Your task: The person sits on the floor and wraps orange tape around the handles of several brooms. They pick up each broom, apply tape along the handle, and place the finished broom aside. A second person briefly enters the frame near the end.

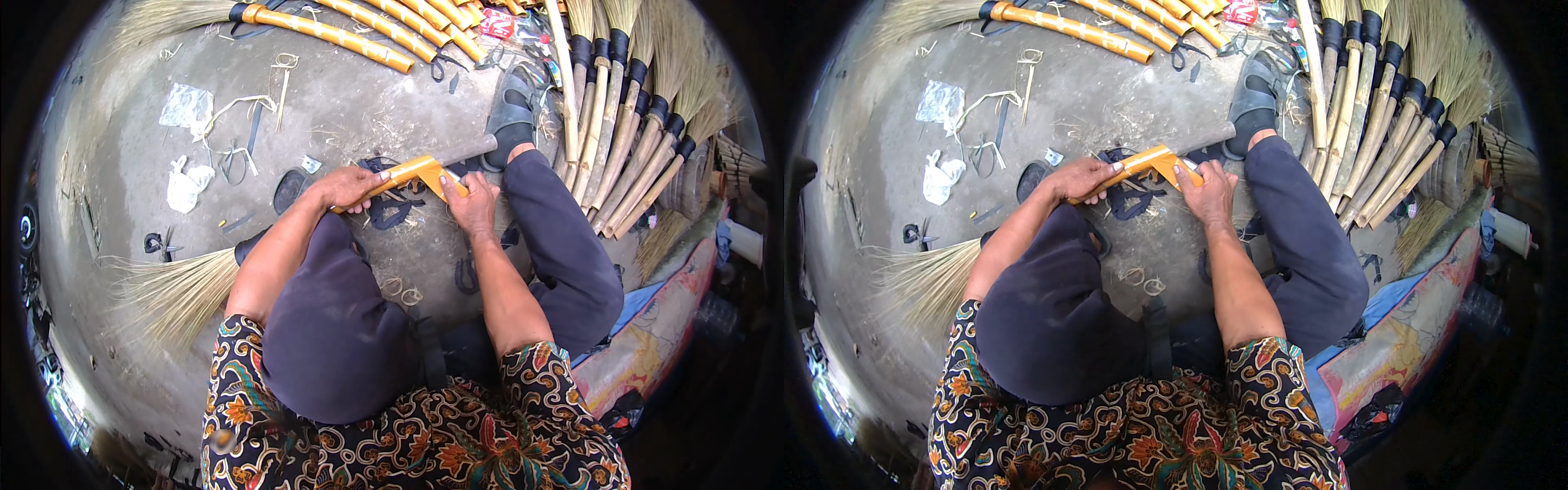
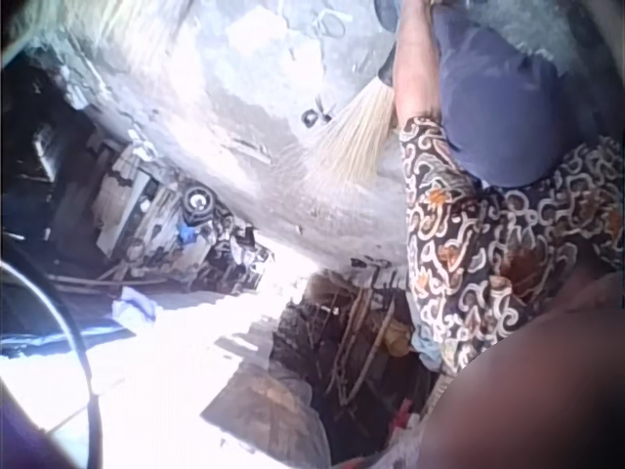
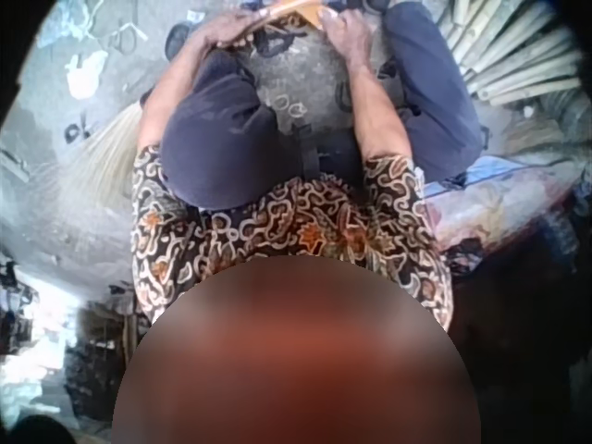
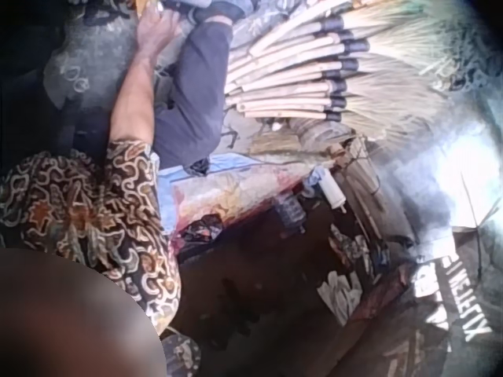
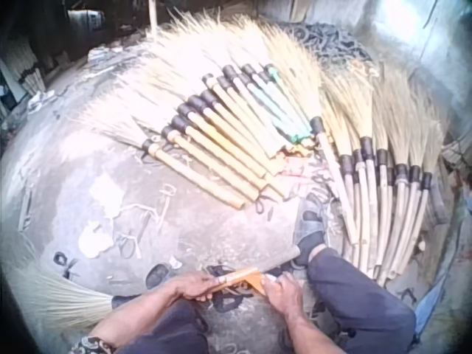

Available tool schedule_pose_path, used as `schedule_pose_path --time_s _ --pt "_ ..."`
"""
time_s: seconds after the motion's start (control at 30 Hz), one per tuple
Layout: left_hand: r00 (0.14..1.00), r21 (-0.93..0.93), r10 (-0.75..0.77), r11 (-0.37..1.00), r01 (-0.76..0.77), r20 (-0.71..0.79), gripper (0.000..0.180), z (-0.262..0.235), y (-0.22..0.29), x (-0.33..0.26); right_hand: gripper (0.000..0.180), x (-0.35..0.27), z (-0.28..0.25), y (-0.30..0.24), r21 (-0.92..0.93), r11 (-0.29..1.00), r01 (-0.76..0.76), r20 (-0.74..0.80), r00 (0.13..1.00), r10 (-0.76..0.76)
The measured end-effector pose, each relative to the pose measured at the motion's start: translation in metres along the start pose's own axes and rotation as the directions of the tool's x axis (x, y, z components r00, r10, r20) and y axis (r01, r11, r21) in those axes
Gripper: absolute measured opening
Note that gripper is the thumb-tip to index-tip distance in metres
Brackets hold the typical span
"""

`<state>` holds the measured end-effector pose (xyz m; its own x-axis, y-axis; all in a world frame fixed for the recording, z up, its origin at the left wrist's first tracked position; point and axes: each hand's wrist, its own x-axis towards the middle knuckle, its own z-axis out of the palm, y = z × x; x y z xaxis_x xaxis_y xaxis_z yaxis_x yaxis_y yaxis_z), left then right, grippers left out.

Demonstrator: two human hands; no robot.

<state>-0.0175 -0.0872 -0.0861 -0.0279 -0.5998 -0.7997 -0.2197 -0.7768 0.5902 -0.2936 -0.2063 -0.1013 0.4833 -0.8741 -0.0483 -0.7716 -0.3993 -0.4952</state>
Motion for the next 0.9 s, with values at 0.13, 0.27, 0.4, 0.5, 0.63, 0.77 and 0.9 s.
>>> schedule_pose_path --time_s 0.13,0.27,0.4,0.5,0.63,0.77,0.9 --pt "0.910 0.529 0.289 0.843 -0.095 -0.297 0.066 -0.001 -0.002 0.001 0.047 0.000 0.001 0.001 -0.037 0.998 -0.042 0.029 0.999 0.043" --pt "0.969 0.270 0.206 0.949 -0.163 -0.137 0.069 -0.003 0.001 -0.003 0.047 -0.001 0.000 0.003 0.039 0.999 -0.022 -0.017 1.000 0.023" --pt "0.989 0.292 0.071 0.956 -0.030 -0.131 0.071 0.000 0.004 -0.009 0.046 -0.001 -0.001 0.004 -0.061 0.998 -0.001 -0.012 1.000 0.000" --pt "0.824 0.575 0.453 0.793 -0.199 -0.340 0.072 0.002 0.002 -0.010 0.047 -0.002 -0.001 0.005 -0.008 0.999 -0.045 0.013 0.999 0.045" --pt "0.996 0.168 0.048 0.985 -0.034 -0.078 0.071 -0.003 -0.001 -0.005 0.048 -0.003 0.000 0.008 0.011 1.000 0.008 -0.072 0.997 -0.007" --pt "0.966 0.328 0.228 0.928 -0.178 -0.121 0.066 -0.003 0.001 -0.006 0.049 -0.001 0.002 0.013 -0.036 0.999 -0.018 -0.024 1.000 0.017" --pt "0.891 0.505 0.352 0.846 -0.172 -0.286 0.060 0.000 0.005 -0.013 0.049 -0.002 0.002 0.015 0.058 0.997 -0.056 -0.008 0.998 0.057"
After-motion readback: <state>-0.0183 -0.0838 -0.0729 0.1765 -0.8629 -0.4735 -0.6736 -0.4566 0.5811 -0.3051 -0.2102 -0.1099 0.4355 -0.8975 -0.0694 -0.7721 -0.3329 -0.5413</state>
